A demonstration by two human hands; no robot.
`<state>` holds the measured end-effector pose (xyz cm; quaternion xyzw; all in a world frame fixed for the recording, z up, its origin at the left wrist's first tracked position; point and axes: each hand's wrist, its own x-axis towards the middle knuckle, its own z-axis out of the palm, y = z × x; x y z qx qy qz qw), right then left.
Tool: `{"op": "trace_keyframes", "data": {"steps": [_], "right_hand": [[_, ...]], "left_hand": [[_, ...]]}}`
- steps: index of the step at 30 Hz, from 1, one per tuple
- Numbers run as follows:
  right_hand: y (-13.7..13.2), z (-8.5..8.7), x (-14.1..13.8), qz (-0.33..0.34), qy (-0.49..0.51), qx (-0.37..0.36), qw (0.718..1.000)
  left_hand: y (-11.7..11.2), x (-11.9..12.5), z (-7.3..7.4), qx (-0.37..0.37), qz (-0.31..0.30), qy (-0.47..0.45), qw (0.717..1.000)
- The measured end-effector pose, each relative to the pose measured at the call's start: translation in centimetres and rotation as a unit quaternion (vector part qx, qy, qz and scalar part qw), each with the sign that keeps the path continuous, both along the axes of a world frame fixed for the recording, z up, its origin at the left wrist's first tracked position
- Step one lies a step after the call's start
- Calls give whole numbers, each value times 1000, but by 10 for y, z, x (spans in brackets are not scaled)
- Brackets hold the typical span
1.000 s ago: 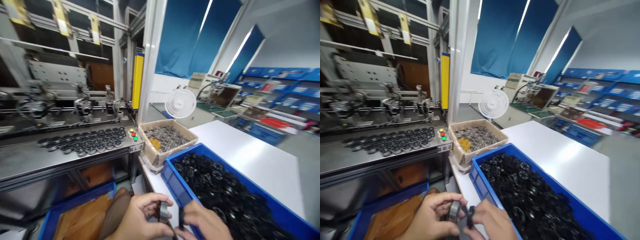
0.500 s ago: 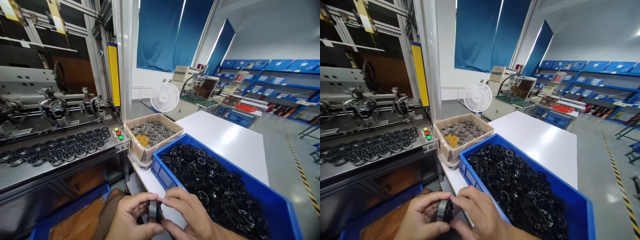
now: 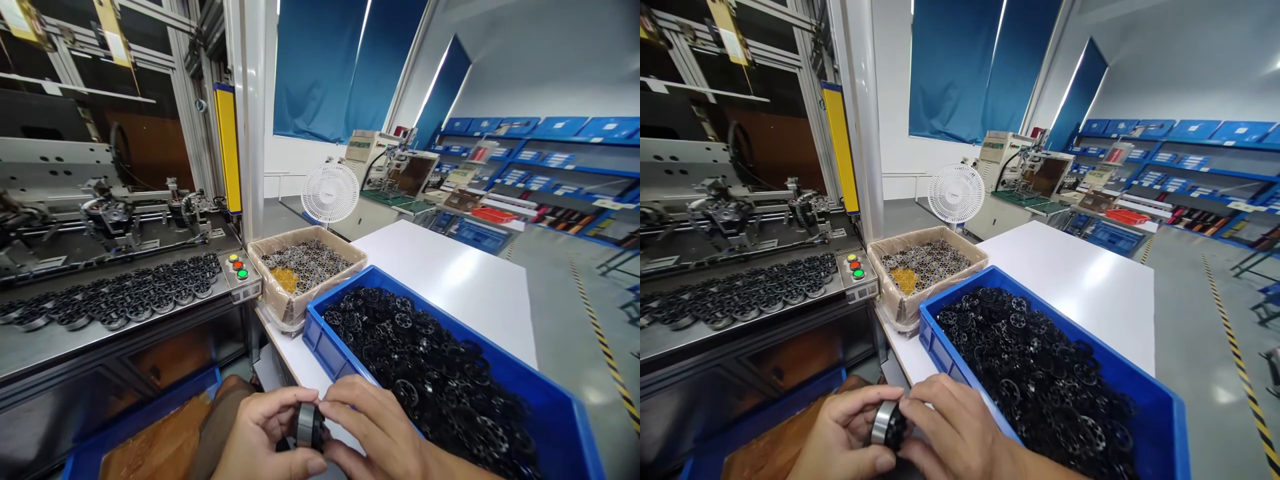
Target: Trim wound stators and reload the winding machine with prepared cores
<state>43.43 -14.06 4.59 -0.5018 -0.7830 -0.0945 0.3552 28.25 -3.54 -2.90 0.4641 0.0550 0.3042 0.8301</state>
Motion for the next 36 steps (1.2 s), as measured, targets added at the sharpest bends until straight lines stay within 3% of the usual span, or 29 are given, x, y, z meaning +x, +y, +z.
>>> {"op": "trace_keyframes", "data": {"steps": [6,15,21,25,29,33,36], "right_hand": [[-2,-3,1,-14,-34,17,999],[-2,3,1,-2,-34,6,999],[-2,3,3,9,-35,6,999],[-2,-3,3,22,-41,8,999],[-1,-4,2,19,-51,0,998],[-1,-2,8,-14,-39,11,999],[-6,-16,25,-72,-42,2,997]], "left_hand": [[2,0,8,-6,-41,-13,999],[0,-3,0,48,-20,19,998],[-3,-3,-2,12,10,62,998],[1,-3,1,33,-35,15,999],[-1,-1,0,34,-76,29,996],[-6,-5,-5,75,-21,40,996],[15,-29,1,170,90,89,977]]}}
